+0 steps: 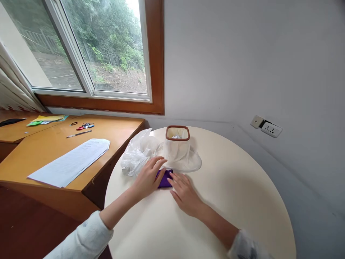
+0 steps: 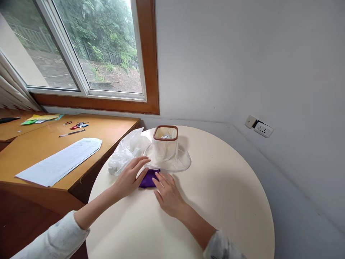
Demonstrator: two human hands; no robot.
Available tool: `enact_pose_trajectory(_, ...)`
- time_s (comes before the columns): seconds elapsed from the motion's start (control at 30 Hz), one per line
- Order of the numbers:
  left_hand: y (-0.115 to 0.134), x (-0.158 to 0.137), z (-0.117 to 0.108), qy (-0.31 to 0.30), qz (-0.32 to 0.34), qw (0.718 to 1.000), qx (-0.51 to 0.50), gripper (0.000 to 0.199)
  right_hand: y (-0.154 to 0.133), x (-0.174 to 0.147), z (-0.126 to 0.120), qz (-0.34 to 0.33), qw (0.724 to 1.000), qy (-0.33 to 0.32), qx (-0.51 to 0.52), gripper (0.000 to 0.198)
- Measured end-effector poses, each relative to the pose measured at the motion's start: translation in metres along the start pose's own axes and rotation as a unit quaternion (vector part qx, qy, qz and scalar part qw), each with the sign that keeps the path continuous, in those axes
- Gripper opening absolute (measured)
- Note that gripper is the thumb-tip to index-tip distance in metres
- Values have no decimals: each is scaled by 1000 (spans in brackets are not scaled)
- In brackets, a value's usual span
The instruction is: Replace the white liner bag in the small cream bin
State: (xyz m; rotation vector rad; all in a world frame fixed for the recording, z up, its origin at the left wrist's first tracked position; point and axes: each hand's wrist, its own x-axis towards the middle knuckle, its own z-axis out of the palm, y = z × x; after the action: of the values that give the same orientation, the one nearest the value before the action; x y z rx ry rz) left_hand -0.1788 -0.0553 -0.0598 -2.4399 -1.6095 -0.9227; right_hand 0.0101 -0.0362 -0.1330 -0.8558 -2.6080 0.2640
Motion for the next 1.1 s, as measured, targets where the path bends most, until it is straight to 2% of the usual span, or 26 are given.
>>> enact_pose_trajectory(0.1,8,-29,5,-101,50,994,-11,43,14,-41,-26,31,999,-28,-35,47)
enact_pose_trajectory(0.17,16,-49,11,-183,94,979,-11,57,19,-70,-37,47,995,-71,-44,56)
enact_pose_trajectory(0.23,23,-65,19,-247,123,961,-21,68,20,-94,-42,52,990,-124,-39,65)
enact_pose_trajectory(0.33,31,-80,28,-300,144,942,-37,74,14,-116,-41,51,982,-181,-19,70)
enact_pose_trajectory(0.6,31,-84,34,-322,153,934,-39,74,2,-119,-41,80,977,-196,2,64)
enact_pose_trajectory(0.97,32,-85,35,-311,155,937,-39,72,3,-120,-41,77,980,-185,2,62)
enact_pose_trajectory(1.1,32,-84,35,-328,148,932,-46,69,3,-120,-42,72,982,-175,1,62)
